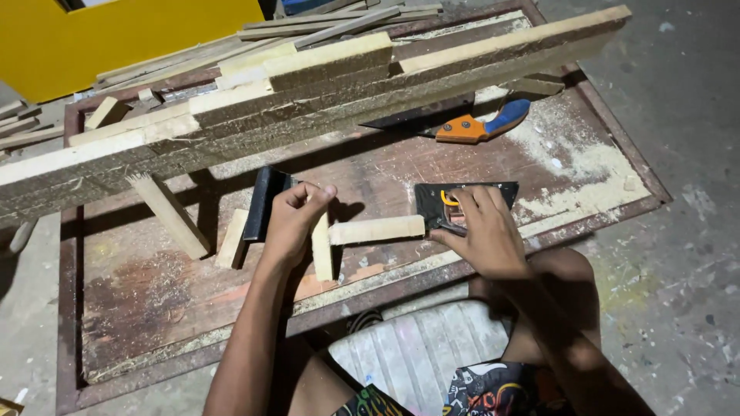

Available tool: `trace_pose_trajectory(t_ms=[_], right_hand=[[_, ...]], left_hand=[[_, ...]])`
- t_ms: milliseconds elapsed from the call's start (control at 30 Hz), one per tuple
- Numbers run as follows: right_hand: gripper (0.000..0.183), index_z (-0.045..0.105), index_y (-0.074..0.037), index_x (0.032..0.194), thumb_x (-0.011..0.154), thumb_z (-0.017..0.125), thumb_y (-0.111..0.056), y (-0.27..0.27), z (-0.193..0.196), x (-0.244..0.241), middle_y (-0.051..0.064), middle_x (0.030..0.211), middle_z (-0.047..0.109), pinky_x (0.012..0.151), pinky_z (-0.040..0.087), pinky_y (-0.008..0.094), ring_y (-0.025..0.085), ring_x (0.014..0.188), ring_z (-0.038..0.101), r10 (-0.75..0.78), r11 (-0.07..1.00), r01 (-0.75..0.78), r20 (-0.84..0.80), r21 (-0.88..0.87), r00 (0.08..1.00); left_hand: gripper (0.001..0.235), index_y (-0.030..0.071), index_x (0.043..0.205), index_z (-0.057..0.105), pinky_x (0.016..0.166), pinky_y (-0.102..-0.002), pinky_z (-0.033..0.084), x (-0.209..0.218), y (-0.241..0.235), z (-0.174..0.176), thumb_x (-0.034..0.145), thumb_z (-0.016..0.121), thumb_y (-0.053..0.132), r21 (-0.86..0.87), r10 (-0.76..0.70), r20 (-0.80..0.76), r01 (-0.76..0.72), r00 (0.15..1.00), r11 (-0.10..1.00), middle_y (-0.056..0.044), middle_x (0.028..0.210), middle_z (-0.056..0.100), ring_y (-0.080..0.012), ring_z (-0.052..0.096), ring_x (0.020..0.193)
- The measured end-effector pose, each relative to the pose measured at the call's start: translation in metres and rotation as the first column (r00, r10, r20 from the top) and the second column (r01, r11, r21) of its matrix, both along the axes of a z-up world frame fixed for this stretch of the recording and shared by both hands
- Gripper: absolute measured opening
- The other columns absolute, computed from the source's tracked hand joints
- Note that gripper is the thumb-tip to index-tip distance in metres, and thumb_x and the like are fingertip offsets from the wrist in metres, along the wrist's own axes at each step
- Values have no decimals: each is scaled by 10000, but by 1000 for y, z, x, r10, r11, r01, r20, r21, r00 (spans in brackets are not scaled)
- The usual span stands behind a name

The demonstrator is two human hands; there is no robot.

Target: Using a staple gun to attach wooden strips to a frame

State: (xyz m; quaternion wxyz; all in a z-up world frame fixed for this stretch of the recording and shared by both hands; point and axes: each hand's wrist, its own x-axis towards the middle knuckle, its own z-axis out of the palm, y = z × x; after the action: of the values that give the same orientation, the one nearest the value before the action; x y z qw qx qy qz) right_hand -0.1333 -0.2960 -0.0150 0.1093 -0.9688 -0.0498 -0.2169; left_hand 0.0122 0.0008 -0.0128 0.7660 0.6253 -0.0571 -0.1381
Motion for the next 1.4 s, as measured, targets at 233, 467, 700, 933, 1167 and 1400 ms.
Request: trace_pose_trajectory(t_ms=[233,467,700,933,1167,1400], right_hand=[[625,659,-119,1185,741,846,-517,3,1,-1,72,1035,620,865,480,421,307,1043,608,-11,998,13,42,-56,999],[623,687,-85,1132,755,839,-558,11,14,-2,94,999,649,853,495,428,320,998,641,-12,1000,13,89,-2,996],[650,699,-85,1122,745,839,-596,9,11,-1,98,989,664,837,499,426,315,979,653,-16,1000,16,102,-2,995],[644,700,-87,1126,741,848,-581,8,8,-1,94,993,664,840,501,429,313,978,654,-13,1000,12,105,5,994],[656,690,-111,1165,714,867,-553,0,-7,1,68,1021,659,870,499,421,301,1017,646,-17,1000,18,120,-7,993],[913,615,-98,1364,740,694,-760,58,11,-37,110,1266,656,1024,444,466,362,1201,570,-69,913,-8,172,408,983]], left_hand=[[275,15,986,637,574,-236,552,-4,1,11,810,830,100,-253,-54,-75,33,996,967,-2,775,512,-134,624,661],[255,84,1023,631,683,-208,511,-12,0,29,887,790,230,-306,29,14,-23,999,952,27,743,465,-93,524,756],[292,83,1036,512,744,-421,677,1,5,4,902,756,171,-450,14,-126,-70,992,890,-105,872,622,-344,772,954],[380,116,1099,574,865,-478,660,-13,6,36,897,738,393,-205,31,-31,-36,999,978,-23,852,541,-243,687,921],[357,43,1162,587,779,-464,676,-14,0,17,973,675,334,-278,-9,-44,-4,999,961,-75,893,625,-341,772,871],[429,64,1282,577,750,-457,654,-45,-26,45,1002,578,389,-330,37,-112,-72,993,941,-94,946,671,-349,741,859]])
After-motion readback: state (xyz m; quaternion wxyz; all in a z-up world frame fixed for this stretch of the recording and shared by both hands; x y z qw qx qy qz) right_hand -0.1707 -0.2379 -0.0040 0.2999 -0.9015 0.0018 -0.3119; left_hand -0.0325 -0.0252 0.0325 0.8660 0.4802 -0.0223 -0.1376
